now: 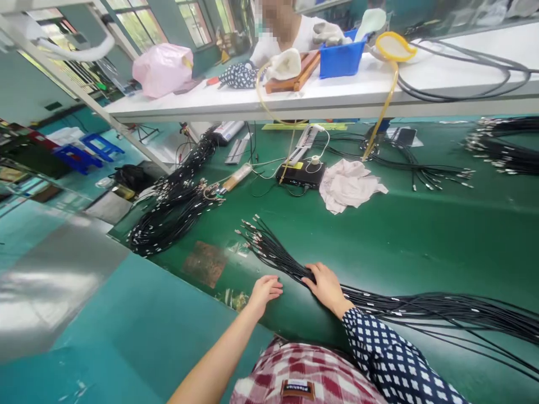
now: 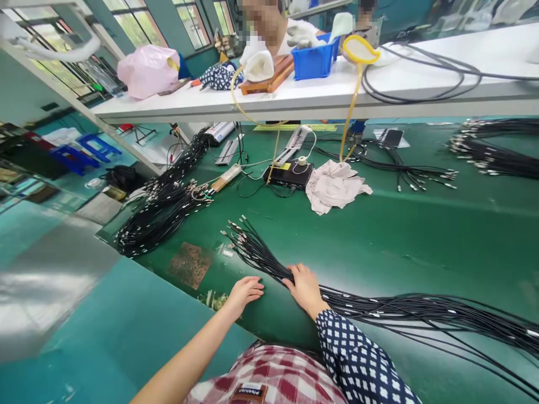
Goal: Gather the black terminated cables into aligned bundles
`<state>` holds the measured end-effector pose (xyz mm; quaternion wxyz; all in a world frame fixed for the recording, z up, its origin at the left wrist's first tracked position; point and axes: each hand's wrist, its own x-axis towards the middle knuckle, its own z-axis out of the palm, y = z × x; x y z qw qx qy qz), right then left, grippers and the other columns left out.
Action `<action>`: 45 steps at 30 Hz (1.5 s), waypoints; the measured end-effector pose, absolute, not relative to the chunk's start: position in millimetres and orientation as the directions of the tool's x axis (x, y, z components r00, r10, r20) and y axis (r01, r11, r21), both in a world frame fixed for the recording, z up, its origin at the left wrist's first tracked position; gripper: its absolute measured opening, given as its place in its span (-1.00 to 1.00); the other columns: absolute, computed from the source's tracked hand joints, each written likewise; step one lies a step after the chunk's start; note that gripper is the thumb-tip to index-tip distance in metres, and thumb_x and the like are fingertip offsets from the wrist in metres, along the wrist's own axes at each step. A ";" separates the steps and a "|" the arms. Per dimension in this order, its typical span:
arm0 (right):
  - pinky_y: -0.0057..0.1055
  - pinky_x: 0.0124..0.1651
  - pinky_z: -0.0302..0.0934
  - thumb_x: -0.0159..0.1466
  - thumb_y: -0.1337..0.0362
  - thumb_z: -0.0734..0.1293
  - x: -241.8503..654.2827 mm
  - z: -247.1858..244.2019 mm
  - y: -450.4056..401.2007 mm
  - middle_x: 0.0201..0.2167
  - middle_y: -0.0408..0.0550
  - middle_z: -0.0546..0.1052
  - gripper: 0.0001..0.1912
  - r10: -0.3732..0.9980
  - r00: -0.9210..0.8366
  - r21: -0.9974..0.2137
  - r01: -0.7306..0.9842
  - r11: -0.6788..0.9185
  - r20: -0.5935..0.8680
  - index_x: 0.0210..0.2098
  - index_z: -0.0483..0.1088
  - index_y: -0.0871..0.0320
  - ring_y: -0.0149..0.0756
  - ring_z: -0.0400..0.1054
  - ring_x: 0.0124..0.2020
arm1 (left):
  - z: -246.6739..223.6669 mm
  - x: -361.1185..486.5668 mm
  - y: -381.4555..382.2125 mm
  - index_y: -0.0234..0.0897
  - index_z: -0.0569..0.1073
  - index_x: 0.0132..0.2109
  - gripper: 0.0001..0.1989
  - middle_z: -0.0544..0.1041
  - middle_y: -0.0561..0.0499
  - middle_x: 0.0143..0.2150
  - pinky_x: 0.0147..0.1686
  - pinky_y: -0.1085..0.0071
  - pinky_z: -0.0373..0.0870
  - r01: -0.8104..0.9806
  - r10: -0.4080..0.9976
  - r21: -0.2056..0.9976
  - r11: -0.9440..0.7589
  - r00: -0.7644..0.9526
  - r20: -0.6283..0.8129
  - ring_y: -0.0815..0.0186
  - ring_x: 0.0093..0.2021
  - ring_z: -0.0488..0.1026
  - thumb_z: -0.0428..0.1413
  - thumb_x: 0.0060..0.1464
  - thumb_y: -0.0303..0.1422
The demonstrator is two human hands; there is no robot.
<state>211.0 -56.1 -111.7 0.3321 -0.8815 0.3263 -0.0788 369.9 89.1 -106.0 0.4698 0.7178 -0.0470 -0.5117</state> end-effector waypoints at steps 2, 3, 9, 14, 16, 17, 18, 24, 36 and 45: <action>-0.30 -0.18 0.13 0.21 0.16 0.26 217.2 -116.9 -60.7 -0.33 -0.06 0.41 -0.81 -0.656 0.748 -0.667 -0.542 -0.511 -0.105 -0.22 0.41 0.06 -0.20 0.30 -0.26 | -105.4 370.8 80.9 -0.36 0.34 -0.19 -0.65 0.49 -0.15 -0.31 -0.37 0.44 0.35 0.447 -0.549 0.721 -0.529 0.467 -0.693 0.34 -0.42 0.46 0.11 -0.07 -0.19; -0.32 -0.22 0.14 0.21 0.16 0.26 218.5 -118.8 -62.8 -0.36 -0.09 0.41 -0.84 -0.661 0.742 -0.677 -0.544 -0.496 -0.111 -0.27 0.42 0.05 -0.23 0.30 -0.30 | -104.9 370.7 77.7 -0.36 0.35 -0.21 -0.66 0.49 -0.14 -0.34 -0.39 0.46 0.34 0.456 -0.554 0.721 -0.522 0.461 -0.693 0.35 -0.43 0.45 0.13 -0.08 -0.20; -0.41 -0.22 0.18 0.24 0.15 0.23 211.2 -112.2 -62.3 -0.35 -0.14 0.44 -0.82 -0.670 0.735 -0.756 -0.494 -0.429 -0.101 -0.30 0.40 0.07 -0.33 0.32 -0.31 | -92.7 367.5 69.0 -0.39 0.39 -0.24 -0.71 0.47 -0.09 -0.41 -0.43 0.47 0.31 0.503 -0.622 0.727 -0.467 0.398 -0.674 0.36 -0.47 0.43 0.17 -0.10 -0.28; -0.41 -0.20 0.17 0.22 0.14 0.26 206.1 -99.0 -50.4 -0.36 -0.11 0.42 -0.81 -0.683 0.724 -0.895 -0.365 -0.257 -0.099 -0.32 0.36 0.14 -0.32 0.29 -0.31 | -75.5 365.9 60.3 -0.34 0.38 -0.13 -0.62 0.47 -0.09 -0.27 -0.36 0.45 0.33 0.574 -0.707 0.739 -0.353 0.353 -0.612 0.36 -0.37 0.43 0.20 -0.09 -0.25; -0.41 -0.23 0.16 0.21 0.13 0.26 202.8 -95.0 -46.3 -0.39 -0.12 0.41 -0.80 -0.672 0.722 -0.918 -0.362 -0.162 -0.167 -0.33 0.35 0.15 -0.32 0.28 -0.33 | -70.6 371.8 56.1 -0.34 0.37 -0.11 -0.64 0.46 -0.11 -0.23 -0.33 0.44 0.33 0.709 -0.705 0.672 -0.215 0.363 -0.609 0.33 -0.32 0.43 0.20 -0.07 -0.28; -0.41 -0.24 0.15 0.21 0.12 0.26 200.1 -92.7 -44.4 -0.40 -0.12 0.40 -0.79 -0.656 0.728 -0.924 -0.364 -0.121 -0.200 -0.33 0.34 0.15 -0.33 0.27 -0.35 | -68.5 377.8 54.2 -0.34 0.37 -0.12 -0.66 0.45 -0.11 -0.22 -0.31 0.43 0.34 0.779 -0.693 0.615 -0.124 0.376 -0.616 0.32 -0.30 0.43 0.19 -0.04 -0.30; -0.42 -0.26 0.14 0.22 0.12 0.26 196.6 -90.1 -42.4 -0.41 -0.13 0.38 -0.79 -0.633 0.739 -0.927 -0.365 -0.088 -0.231 -0.33 0.33 0.16 -0.34 0.25 -0.36 | -66.2 385.8 52.7 -0.35 0.37 -0.14 -0.71 0.44 -0.11 -0.23 -0.30 0.41 0.34 0.831 -0.676 0.556 -0.032 0.392 -0.624 0.31 -0.28 0.43 0.16 -0.01 -0.31; -0.42 -0.27 0.10 0.23 0.07 0.23 164.6 -76.1 -28.3 -0.42 -0.15 0.33 -0.75 -0.455 0.810 -0.916 -0.399 0.037 -0.371 -0.27 0.35 0.13 -0.34 0.20 -0.36 | -38.2 451.3 54.4 -0.33 0.38 -0.26 -0.84 0.20 0.12 -0.60 -0.49 0.53 0.26 0.829 -0.654 0.507 0.236 0.521 -0.548 0.50 -0.59 0.22 -0.03 0.17 -0.33; -0.47 -0.51 0.10 0.27 0.02 0.16 228.8 12.6 -19.1 -0.61 -0.14 0.39 -0.66 -0.522 0.814 -0.967 -0.210 0.141 -0.253 -0.30 0.36 0.16 -0.39 0.21 -0.60 | 46.3 388.4 61.5 -0.44 0.36 0.04 -0.61 0.43 -0.18 -0.19 -0.17 0.31 0.34 0.672 -0.827 0.732 0.109 0.470 -0.309 0.24 -0.17 0.38 0.01 0.15 -0.26; -0.55 -0.66 -0.02 0.32 -0.03 0.02 256.8 -12.9 19.4 -0.69 -0.21 0.36 -0.58 -0.330 0.885 -0.920 -0.221 0.324 -0.329 -0.29 0.25 0.17 -0.47 0.13 -0.74 | 36.2 368.0 76.0 -0.38 0.39 -0.15 -0.66 0.29 0.04 -0.52 -0.46 0.45 0.27 0.730 -0.767 0.663 0.165 0.518 -0.380 0.39 -0.48 0.32 -0.01 0.14 -0.15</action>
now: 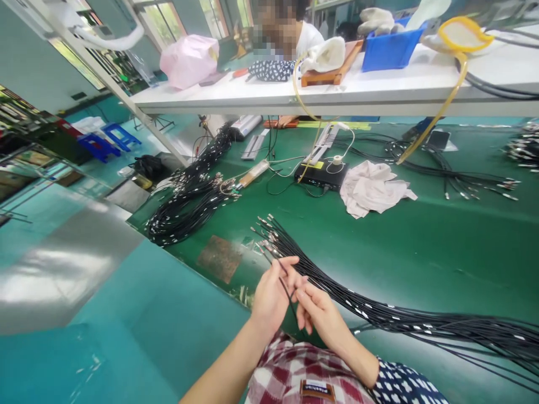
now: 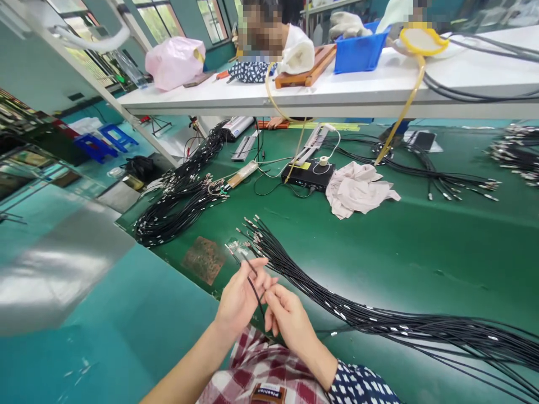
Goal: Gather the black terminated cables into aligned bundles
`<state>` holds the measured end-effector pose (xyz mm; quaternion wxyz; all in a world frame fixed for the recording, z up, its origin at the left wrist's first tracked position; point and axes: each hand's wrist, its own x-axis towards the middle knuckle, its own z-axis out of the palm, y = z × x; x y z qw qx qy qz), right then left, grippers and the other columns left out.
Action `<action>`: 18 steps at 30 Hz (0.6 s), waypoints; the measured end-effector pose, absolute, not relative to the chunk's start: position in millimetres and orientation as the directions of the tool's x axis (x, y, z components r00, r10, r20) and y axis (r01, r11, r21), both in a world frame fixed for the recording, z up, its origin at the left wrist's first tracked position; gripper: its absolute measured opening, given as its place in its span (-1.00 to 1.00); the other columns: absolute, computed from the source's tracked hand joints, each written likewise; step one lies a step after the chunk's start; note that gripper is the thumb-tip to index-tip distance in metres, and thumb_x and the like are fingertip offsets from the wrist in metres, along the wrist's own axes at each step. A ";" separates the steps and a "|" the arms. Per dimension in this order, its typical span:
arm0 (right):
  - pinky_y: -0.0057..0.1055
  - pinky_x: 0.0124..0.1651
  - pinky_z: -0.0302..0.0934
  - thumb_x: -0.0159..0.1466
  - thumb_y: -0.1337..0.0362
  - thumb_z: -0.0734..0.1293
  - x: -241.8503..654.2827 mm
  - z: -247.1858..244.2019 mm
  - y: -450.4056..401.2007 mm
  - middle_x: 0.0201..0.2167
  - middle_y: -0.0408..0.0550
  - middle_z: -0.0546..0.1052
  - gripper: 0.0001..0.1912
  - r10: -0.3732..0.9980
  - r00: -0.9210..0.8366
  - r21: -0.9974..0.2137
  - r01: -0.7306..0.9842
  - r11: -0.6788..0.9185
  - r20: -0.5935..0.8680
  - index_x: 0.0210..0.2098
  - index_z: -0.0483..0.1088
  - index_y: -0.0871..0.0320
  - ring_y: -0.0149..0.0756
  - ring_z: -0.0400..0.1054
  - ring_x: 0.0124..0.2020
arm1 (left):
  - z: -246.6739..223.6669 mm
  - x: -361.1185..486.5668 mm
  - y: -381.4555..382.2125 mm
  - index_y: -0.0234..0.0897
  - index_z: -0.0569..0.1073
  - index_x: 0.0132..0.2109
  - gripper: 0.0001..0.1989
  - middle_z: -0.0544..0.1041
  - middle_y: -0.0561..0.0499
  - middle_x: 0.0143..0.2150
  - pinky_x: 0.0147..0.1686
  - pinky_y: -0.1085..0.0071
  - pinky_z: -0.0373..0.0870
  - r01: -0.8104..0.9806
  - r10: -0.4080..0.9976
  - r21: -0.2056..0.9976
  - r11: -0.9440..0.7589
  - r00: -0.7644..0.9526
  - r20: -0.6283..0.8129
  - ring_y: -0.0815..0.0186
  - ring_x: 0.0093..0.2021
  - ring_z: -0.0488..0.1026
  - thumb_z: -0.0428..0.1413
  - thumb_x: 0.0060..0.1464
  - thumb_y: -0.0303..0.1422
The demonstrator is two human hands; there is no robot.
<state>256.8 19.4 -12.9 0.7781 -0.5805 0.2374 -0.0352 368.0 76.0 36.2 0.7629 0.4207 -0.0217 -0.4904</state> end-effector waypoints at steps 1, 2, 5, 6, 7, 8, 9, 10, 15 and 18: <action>-0.52 -0.61 0.05 0.33 -0.02 -0.01 256.9 -20.5 14.9 -0.65 -0.17 0.39 -0.56 -0.287 0.905 -0.931 -0.235 0.281 -0.315 -0.30 0.28 0.18 -0.44 0.20 -0.69 | 31.2 369.6 80.9 -0.36 0.38 -0.25 -0.70 0.17 0.11 -0.58 -0.54 0.50 0.21 0.721 -0.721 0.660 0.211 0.571 -0.393 0.47 -0.57 0.21 0.01 0.13 -0.17; -0.49 -0.52 0.13 0.34 0.01 -0.03 257.3 -29.0 8.0 -0.59 -0.13 0.42 -0.55 -0.291 0.911 -0.952 -0.248 0.180 -0.293 -0.32 0.30 0.19 -0.40 0.27 -0.60 | 25.9 372.6 86.9 -0.35 0.35 -0.34 -0.72 0.06 0.15 -0.62 -0.60 0.55 0.13 0.715 -0.673 0.654 0.249 0.613 -0.414 0.52 -0.63 0.09 0.03 0.12 -0.18; -0.34 -0.17 0.18 0.29 0.10 0.13 259.4 -59.9 -19.8 -0.32 -0.01 0.44 -0.71 -0.503 0.847 -0.840 -0.391 -0.375 -0.170 -0.29 0.36 0.17 -0.25 0.31 -0.25 | 9.4 388.7 110.2 -0.32 0.30 -0.37 -0.77 -0.13 0.20 -0.64 -0.70 0.59 -0.16 0.759 -0.597 0.599 0.257 0.612 -0.518 0.55 -0.68 -0.14 0.06 0.11 -0.23; -0.30 -0.12 0.15 0.23 0.15 0.23 260.3 -70.5 -28.6 -0.24 0.01 0.42 -0.78 -0.541 0.832 -0.717 -0.453 -0.530 -0.126 -0.24 0.36 0.15 -0.19 0.28 -0.17 | 4.6 394.5 118.9 -0.32 0.32 -0.34 -0.80 -0.17 0.20 -0.65 -0.71 0.58 -0.21 0.790 -0.601 0.567 0.234 0.576 -0.554 0.54 -0.69 -0.18 0.06 0.11 -0.26; -0.27 -0.11 0.14 0.17 0.20 0.30 261.3 -80.0 -36.0 -0.19 0.02 0.39 -0.78 -0.545 0.832 -0.601 -0.489 -0.633 -0.102 -0.19 0.35 0.13 -0.14 0.25 -0.12 | 0.7 399.5 127.4 -0.33 0.34 -0.30 -0.83 -0.20 0.21 -0.65 -0.71 0.57 -0.23 0.819 -0.609 0.533 0.212 0.538 -0.584 0.53 -0.69 -0.20 0.05 0.12 -0.28; -0.27 -0.13 0.14 0.14 0.25 0.32 262.3 -87.9 -41.8 -0.17 0.02 0.38 -0.76 -0.529 0.843 -0.520 -0.497 -0.695 -0.099 -0.19 0.34 0.12 -0.12 0.24 -0.11 | -2.3 403.1 135.1 -0.33 0.35 -0.27 -0.84 -0.22 0.21 -0.65 -0.71 0.57 -0.23 0.841 -0.616 0.504 0.197 0.506 -0.603 0.53 -0.69 -0.21 0.04 0.13 -0.30; -0.29 -0.16 0.14 0.13 0.29 0.31 263.2 -93.6 -45.9 -0.19 0.01 0.39 -0.80 -0.506 0.856 -0.483 -0.488 -0.727 -0.104 -0.22 0.35 0.12 -0.13 0.25 -0.13 | -4.4 405.1 141.6 -0.34 0.35 -0.26 -0.84 -0.23 0.21 -0.65 -0.71 0.57 -0.23 0.853 -0.621 0.486 0.191 0.488 -0.613 0.53 -0.69 -0.22 0.03 0.14 -0.30; -0.31 -0.19 0.14 0.16 0.32 0.28 264.0 -97.0 -48.6 -0.22 -0.01 0.40 -0.87 -0.492 0.864 -0.479 -0.478 -0.736 -0.106 -0.26 0.36 0.11 -0.16 0.26 -0.16 | -5.7 405.7 146.5 -0.35 0.36 -0.27 -0.83 -0.23 0.21 -0.65 -0.71 0.57 -0.22 0.857 -0.621 0.479 0.191 0.484 -0.617 0.53 -0.69 -0.22 0.03 0.14 -0.30; -0.36 -0.23 0.12 0.29 0.25 0.12 260.2 -87.0 -52.6 -0.34 -0.09 0.45 -0.82 -0.525 0.845 -0.565 -0.484 -0.668 -0.104 -0.27 0.33 0.10 -0.27 0.31 -0.29 | -6.4 398.7 148.6 -0.38 0.36 -0.33 -0.76 -0.21 0.21 -0.65 -0.72 0.59 -0.17 0.823 -0.595 0.534 0.194 0.532 -0.603 0.54 -0.69 -0.20 0.04 0.13 -0.24; -0.40 -0.32 0.13 0.30 0.13 0.08 249.9 -74.5 -50.8 -0.43 -0.12 0.45 -0.71 -0.553 0.814 -0.802 -0.445 -0.398 -0.177 -0.12 0.31 0.10 -0.30 0.30 -0.41 | -8.2 398.0 141.1 -0.40 0.38 -0.29 -0.71 -0.19 0.22 -0.65 -0.72 0.60 -0.15 0.806 -0.589 0.570 0.161 0.542 -0.600 0.55 -0.70 -0.19 0.05 0.11 -0.19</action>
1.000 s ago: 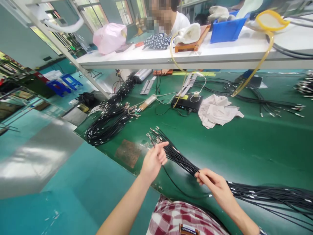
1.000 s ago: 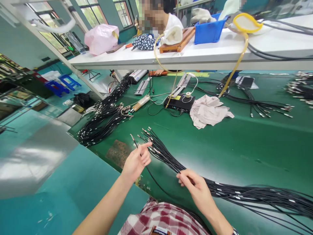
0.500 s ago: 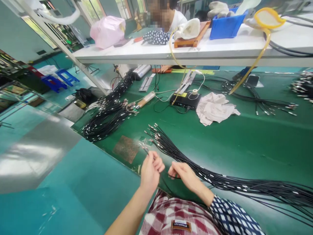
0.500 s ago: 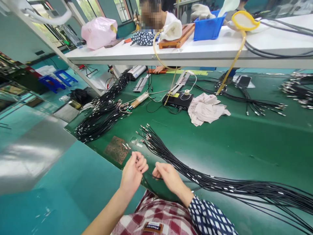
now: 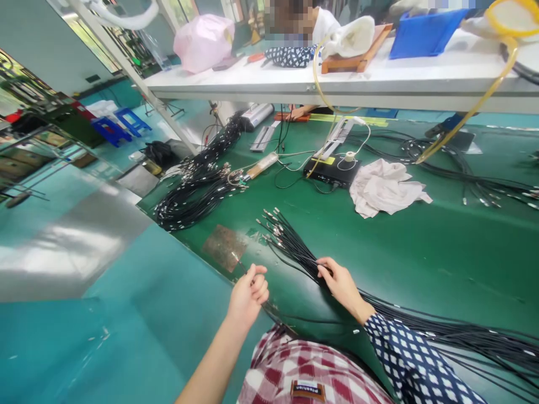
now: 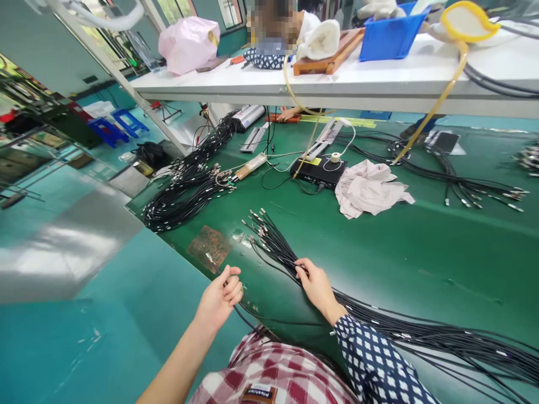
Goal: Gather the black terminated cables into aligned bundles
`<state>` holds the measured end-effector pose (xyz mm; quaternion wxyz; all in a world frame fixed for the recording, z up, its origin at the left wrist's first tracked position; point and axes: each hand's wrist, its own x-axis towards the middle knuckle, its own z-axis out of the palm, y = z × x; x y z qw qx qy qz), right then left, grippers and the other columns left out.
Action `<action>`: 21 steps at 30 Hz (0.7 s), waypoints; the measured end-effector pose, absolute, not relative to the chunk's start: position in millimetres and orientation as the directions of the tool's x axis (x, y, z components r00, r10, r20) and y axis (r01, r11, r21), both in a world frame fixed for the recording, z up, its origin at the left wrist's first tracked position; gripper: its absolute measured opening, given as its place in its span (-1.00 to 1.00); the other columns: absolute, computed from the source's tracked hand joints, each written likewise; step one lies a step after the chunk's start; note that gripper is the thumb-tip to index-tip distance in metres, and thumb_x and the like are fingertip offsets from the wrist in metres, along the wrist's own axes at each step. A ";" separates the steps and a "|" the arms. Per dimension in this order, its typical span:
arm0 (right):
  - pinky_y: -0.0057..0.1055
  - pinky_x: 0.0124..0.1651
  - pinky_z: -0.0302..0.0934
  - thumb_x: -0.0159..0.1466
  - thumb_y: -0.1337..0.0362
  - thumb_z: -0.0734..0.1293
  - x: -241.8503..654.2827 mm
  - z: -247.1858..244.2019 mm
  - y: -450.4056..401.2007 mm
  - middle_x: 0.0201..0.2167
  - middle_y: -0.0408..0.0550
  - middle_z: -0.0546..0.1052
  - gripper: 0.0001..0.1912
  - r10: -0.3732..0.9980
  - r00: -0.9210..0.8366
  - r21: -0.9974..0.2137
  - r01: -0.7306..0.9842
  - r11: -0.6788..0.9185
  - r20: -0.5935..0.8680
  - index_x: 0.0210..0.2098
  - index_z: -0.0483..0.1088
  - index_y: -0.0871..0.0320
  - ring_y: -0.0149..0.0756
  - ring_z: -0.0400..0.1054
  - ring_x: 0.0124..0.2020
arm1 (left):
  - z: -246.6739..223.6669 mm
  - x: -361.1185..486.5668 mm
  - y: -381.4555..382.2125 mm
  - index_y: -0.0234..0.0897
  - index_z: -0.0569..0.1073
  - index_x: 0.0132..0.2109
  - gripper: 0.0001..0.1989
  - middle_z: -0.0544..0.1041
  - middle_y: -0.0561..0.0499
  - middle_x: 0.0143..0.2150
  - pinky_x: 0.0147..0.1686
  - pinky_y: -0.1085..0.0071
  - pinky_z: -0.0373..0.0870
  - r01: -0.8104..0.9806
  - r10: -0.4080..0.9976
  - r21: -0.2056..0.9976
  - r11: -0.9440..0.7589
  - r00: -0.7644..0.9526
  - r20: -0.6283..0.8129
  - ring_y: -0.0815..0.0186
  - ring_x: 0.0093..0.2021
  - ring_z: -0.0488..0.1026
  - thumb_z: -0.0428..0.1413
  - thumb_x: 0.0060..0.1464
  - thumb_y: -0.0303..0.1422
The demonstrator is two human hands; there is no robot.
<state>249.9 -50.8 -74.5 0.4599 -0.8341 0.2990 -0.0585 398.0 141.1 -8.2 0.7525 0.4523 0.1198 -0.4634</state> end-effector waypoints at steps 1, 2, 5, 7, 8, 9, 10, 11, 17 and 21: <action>-0.41 -0.35 0.13 0.30 0.09 0.09 245.3 -70.9 -49.3 -0.44 -0.13 0.43 -0.67 -0.556 0.806 -0.869 -0.410 -0.278 -0.203 -0.09 0.31 0.11 -0.31 0.28 -0.44 | -8.9 398.4 138.1 -0.41 0.38 -0.26 -0.70 -0.19 0.22 -0.65 -0.72 0.61 -0.16 0.801 -0.586 0.580 0.147 0.543 -0.602 0.55 -0.70 -0.19 0.05 0.11 -0.18; -0.41 -0.37 0.12 0.29 0.06 0.10 240.0 -67.8 -47.2 -0.46 -0.13 0.41 -0.64 -0.559 0.800 -0.912 -0.371 -0.173 -0.220 -0.07 0.32 0.12 -0.32 0.25 -0.45 | -9.4 398.9 134.8 -0.41 0.39 -0.23 -0.69 -0.18 0.23 -0.65 -0.72 0.61 -0.16 0.797 -0.584 0.589 0.131 0.542 -0.604 0.55 -0.69 -0.19 0.06 0.10 -0.18; -0.41 -0.36 0.10 0.27 0.04 0.16 221.5 -61.5 -38.6 -0.48 -0.12 0.35 -0.61 -0.581 0.780 -0.960 -0.279 0.006 -0.230 -0.08 0.36 0.17 -0.33 0.19 -0.44 | -7.2 398.5 121.1 -0.41 0.37 -0.11 -0.63 -0.16 0.23 -0.65 -0.71 0.61 -0.17 0.782 -0.613 0.617 0.089 0.531 -0.585 0.55 -0.69 -0.17 0.06 0.10 -0.17; -0.40 -0.33 0.11 0.26 0.05 0.19 208.2 -60.5 -31.5 -0.52 -0.12 0.33 -0.61 -0.593 0.773 -0.971 -0.229 0.072 -0.227 -0.09 0.38 0.19 -0.34 0.18 -0.45 | -2.2 395.5 108.0 -0.41 0.36 -0.03 -0.58 -0.08 0.22 -0.66 -0.71 0.60 -0.16 0.761 -0.664 0.646 0.064 0.516 -0.542 0.55 -0.69 -0.15 0.04 0.10 -0.14; -0.39 -0.32 0.11 0.26 0.06 0.19 201.8 -61.0 -27.7 -0.53 -0.12 0.33 -0.62 -0.594 0.773 -0.973 -0.211 0.093 -0.224 -0.09 0.39 0.19 -0.34 0.18 -0.45 | 1.0 393.3 100.6 -0.40 0.35 0.00 -0.55 -0.01 0.21 -0.65 -0.71 0.59 -0.14 0.747 -0.687 0.663 0.055 0.510 -0.518 0.55 -0.69 -0.12 0.04 0.10 -0.13; -0.38 -0.31 0.12 0.26 0.07 0.20 196.0 -61.8 -23.8 -0.53 -0.12 0.33 -0.63 -0.593 0.773 -0.974 -0.201 0.107 -0.225 -0.09 0.39 0.19 -0.33 0.18 -0.46 | 4.5 390.7 93.0 -0.39 0.34 0.02 -0.53 0.11 0.17 -0.63 -0.70 0.59 -0.08 0.730 -0.702 0.682 0.050 0.511 -0.496 0.55 -0.68 -0.06 0.04 0.10 -0.12; -0.37 -0.32 0.12 0.26 0.08 0.21 191.0 -62.9 -19.8 -0.52 -0.11 0.35 -0.64 -0.591 0.773 -0.973 -0.201 0.113 -0.228 -0.08 0.39 0.17 -0.33 0.18 -0.46 | 8.1 388.1 85.7 -0.39 0.35 0.03 -0.53 0.24 0.10 -0.56 -0.68 0.58 0.02 0.713 -0.712 0.700 0.046 0.515 -0.477 0.54 -0.65 0.05 0.04 0.09 -0.13; -0.37 -0.32 0.13 0.26 0.08 0.21 186.8 -64.0 -15.8 -0.49 -0.10 0.37 -0.64 -0.590 0.772 -0.971 -0.208 0.116 -0.236 -0.08 0.39 0.16 -0.33 0.19 -0.46 | 11.7 385.5 78.9 -0.38 0.36 0.03 -0.54 0.36 0.00 -0.44 -0.61 0.55 0.16 0.697 -0.717 0.715 0.046 0.522 -0.462 0.50 -0.58 0.19 0.05 0.09 -0.13; -0.39 -0.32 0.16 0.27 0.08 0.20 178.3 -63.8 4.6 -0.37 -0.09 0.45 -0.67 -0.542 0.791 -0.956 -0.275 0.101 -0.284 -0.08 0.40 0.09 -0.33 0.21 -0.45 | 24.1 378.3 61.9 -0.39 0.33 0.07 -0.51 0.46 -0.17 -0.28 -0.15 0.19 0.33 0.719 -0.779 0.693 0.049 0.462 -0.424 0.17 -0.23 0.42 -0.02 0.13 -0.12; -0.41 -0.34 0.19 0.27 0.06 0.18 181.9 -56.0 5.5 -0.25 -0.08 0.47 -0.66 -0.419 0.850 -0.945 -0.320 0.073 -0.320 -0.10 0.40 0.08 -0.35 0.24 -0.45 | 16.1 382.1 72.3 -0.41 0.38 -0.05 -0.62 0.24 0.08 -0.56 -0.44 0.41 0.29 0.751 -0.768 0.652 0.106 0.478 -0.426 0.44 -0.56 0.26 -0.01 0.15 -0.18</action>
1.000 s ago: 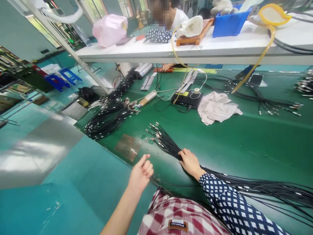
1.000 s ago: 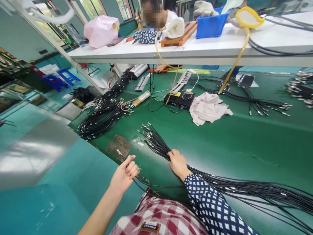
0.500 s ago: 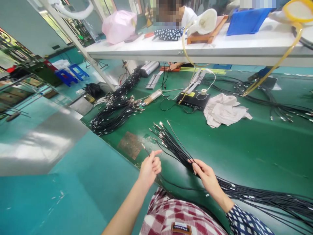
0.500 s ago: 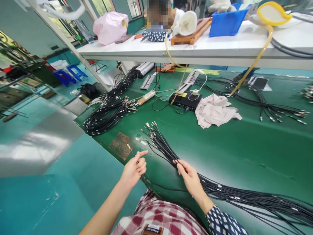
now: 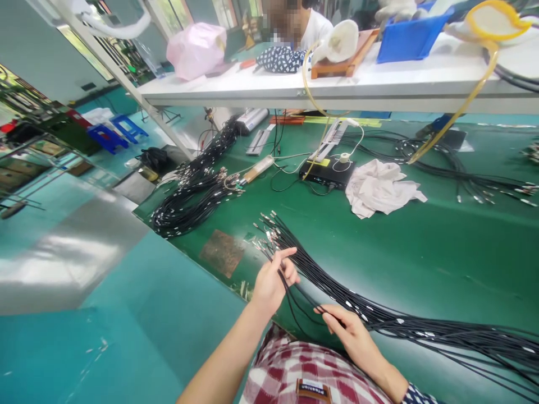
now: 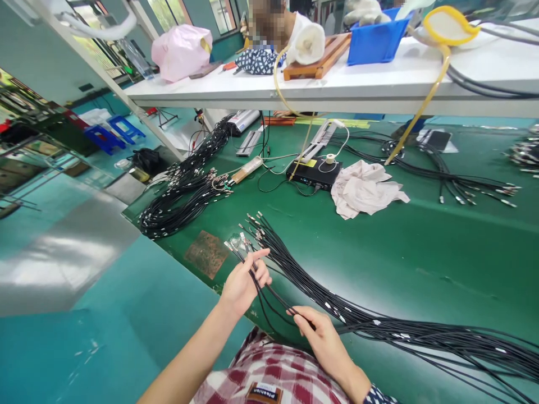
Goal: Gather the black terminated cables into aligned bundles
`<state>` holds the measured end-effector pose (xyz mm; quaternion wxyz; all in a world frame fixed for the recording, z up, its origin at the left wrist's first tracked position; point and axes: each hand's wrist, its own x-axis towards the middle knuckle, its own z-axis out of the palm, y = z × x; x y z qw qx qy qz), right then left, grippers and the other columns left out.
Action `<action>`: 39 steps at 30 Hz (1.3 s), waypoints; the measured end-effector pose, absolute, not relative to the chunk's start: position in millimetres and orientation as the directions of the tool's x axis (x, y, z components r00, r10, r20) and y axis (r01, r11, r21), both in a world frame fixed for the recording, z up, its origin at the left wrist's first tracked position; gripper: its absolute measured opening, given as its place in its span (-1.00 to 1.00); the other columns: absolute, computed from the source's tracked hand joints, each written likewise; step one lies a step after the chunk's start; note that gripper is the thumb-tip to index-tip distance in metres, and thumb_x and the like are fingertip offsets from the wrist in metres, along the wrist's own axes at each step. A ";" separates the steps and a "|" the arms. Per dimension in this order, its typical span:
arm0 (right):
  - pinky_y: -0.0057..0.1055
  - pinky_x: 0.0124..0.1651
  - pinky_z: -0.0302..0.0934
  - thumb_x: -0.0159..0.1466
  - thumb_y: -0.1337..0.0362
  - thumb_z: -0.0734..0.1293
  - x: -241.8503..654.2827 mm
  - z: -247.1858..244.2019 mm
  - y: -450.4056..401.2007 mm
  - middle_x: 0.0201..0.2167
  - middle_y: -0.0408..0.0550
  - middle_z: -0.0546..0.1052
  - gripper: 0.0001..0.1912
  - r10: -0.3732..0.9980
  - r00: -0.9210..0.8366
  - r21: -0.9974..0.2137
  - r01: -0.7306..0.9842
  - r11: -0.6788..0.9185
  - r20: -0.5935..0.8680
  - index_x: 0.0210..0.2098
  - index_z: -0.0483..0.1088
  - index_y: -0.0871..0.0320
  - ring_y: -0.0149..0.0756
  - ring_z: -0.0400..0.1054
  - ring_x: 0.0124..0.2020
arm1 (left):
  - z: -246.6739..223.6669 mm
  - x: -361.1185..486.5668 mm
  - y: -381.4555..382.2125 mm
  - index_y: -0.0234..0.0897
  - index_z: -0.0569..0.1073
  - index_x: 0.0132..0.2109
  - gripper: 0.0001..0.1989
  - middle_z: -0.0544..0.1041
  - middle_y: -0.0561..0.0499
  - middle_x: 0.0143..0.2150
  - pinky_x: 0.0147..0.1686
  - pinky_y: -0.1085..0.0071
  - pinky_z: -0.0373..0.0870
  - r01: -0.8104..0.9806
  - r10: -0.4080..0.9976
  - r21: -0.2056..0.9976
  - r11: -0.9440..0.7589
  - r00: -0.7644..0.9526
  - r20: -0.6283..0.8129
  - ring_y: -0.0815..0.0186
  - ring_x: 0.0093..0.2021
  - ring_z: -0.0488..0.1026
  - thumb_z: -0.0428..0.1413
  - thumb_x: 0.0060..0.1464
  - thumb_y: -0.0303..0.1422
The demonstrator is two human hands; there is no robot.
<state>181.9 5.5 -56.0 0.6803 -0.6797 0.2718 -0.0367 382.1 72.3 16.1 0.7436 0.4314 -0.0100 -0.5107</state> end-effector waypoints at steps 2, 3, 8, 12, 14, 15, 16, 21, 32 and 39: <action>-0.40 -0.30 0.20 0.29 0.06 0.15 189.7 -50.8 -2.8 -0.30 -0.08 0.48 -0.66 -0.296 0.903 -0.947 -0.321 0.013 -0.310 -0.16 0.43 0.09 -0.33 0.28 -0.42 | 7.6 385.1 83.3 -0.41 0.39 -0.13 -0.67 0.05 0.16 -0.62 -0.60 0.54 0.11 0.771 -0.752 0.624 0.127 0.485 -0.447 0.53 -0.65 0.07 -0.02 0.16 -0.20; -0.39 -0.25 0.21 0.31 0.07 0.13 196.1 -49.2 -9.1 -0.31 -0.09 0.48 -0.66 -0.245 0.926 -0.952 -0.303 -0.034 -0.286 -0.20 0.44 0.09 -0.31 0.30 -0.38 | 3.2 386.5 89.7 -0.41 0.39 -0.17 -0.69 -0.02 0.18 -0.63 -0.64 0.56 0.02 0.778 -0.738 0.615 0.133 0.491 -0.462 0.55 -0.67 -0.01 -0.01 0.16 -0.21; -0.40 -0.14 0.17 0.30 0.16 0.16 251.1 -66.1 -40.3 -0.25 -0.09 0.45 -0.77 -0.392 0.905 -0.756 -0.374 -0.537 -0.169 -0.20 0.41 0.06 -0.28 0.31 -0.21 | -9.5 387.2 113.9 -0.40 0.37 -0.23 -0.72 -0.14 0.20 -0.62 -0.66 0.57 -0.13 0.767 -0.668 0.623 0.152 0.545 -0.508 0.55 -0.67 -0.13 0.00 0.15 -0.22; -0.31 -0.13 0.15 0.16 0.27 0.34 290.3 -95.7 -33.4 -0.19 0.00 0.40 -0.72 -0.345 0.924 -0.435 -0.382 -0.815 -0.165 -0.12 0.36 0.10 -0.14 0.26 -0.13 | -3.9 380.6 115.1 -0.41 0.37 -0.20 -0.73 -0.14 0.20 -0.63 -0.65 0.56 -0.15 0.760 -0.700 0.639 0.119 0.521 -0.489 0.55 -0.67 -0.14 0.00 0.16 -0.22; -0.24 -0.13 0.13 0.14 0.32 0.35 299.7 -105.8 -23.2 -0.15 0.07 0.37 -0.64 -0.355 0.920 -0.412 -0.391 -0.823 -0.164 -0.06 0.32 0.16 -0.07 0.22 -0.10 | 0.0 377.0 113.6 -0.41 0.37 -0.21 -0.71 -0.14 0.20 -0.63 -0.65 0.56 -0.15 0.752 -0.715 0.651 0.107 0.513 -0.476 0.56 -0.67 -0.13 -0.01 0.16 -0.21; -0.22 -0.13 0.13 0.15 0.32 0.33 302.3 -109.4 -18.7 -0.14 0.10 0.36 -0.63 -0.367 0.916 -0.403 -0.401 -0.823 -0.162 -0.04 0.30 0.18 -0.05 0.21 -0.09 | 1.3 375.5 113.2 -0.41 0.37 -0.22 -0.71 -0.14 0.20 -0.63 -0.65 0.56 -0.15 0.749 -0.720 0.655 0.102 0.510 -0.471 0.56 -0.67 -0.13 -0.01 0.17 -0.21; -0.21 -0.13 0.12 0.17 0.33 0.31 303.9 -112.3 -15.1 -0.14 0.12 0.35 -0.65 -0.379 0.911 -0.396 -0.411 -0.821 -0.161 -0.04 0.29 0.20 -0.04 0.19 -0.08 | 2.0 374.2 113.3 -0.42 0.37 -0.22 -0.71 -0.13 0.20 -0.64 -0.65 0.55 -0.16 0.746 -0.724 0.658 0.098 0.508 -0.467 0.55 -0.67 -0.13 -0.01 0.17 -0.21; -0.23 -0.15 0.11 0.21 0.34 0.26 307.4 -116.3 -11.3 -0.21 0.12 0.37 -0.93 -0.399 0.900 -0.431 -0.436 -0.790 -0.178 -0.32 0.33 0.24 -0.05 0.23 -0.11 | -3.3 371.3 121.1 -0.42 0.37 -0.23 -0.71 -0.13 0.19 -0.63 -0.64 0.54 -0.15 0.731 -0.703 0.672 0.118 0.540 -0.464 0.55 -0.66 -0.12 -0.05 0.19 -0.23; -0.50 -0.45 0.12 0.36 0.14 0.04 239.6 -56.5 -10.2 -0.54 -0.24 0.40 -0.83 -0.261 0.945 -0.947 -0.254 -0.195 -0.199 -0.25 0.12 0.09 -0.43 0.26 -0.56 | -14.5 375.3 118.6 -0.41 0.31 -0.02 -0.62 -0.12 0.21 -0.62 -0.65 0.54 -0.17 0.716 -0.592 0.682 0.148 0.617 -0.519 0.54 -0.65 -0.16 -0.01 0.16 -0.18; -0.46 -0.41 0.04 0.35 0.19 0.08 224.5 -41.5 1.2 -0.52 -0.22 0.35 -0.82 -0.043 0.987 -0.865 -0.155 -0.477 -0.153 -0.30 0.23 0.10 -0.41 0.21 -0.51 | -18.9 371.8 115.4 -0.45 0.40 -0.24 -0.58 -0.08 0.21 -0.62 -0.67 0.56 -0.17 0.723 -0.600 0.691 -0.004 0.551 -0.580 0.57 -0.66 -0.13 0.06 0.06 -0.09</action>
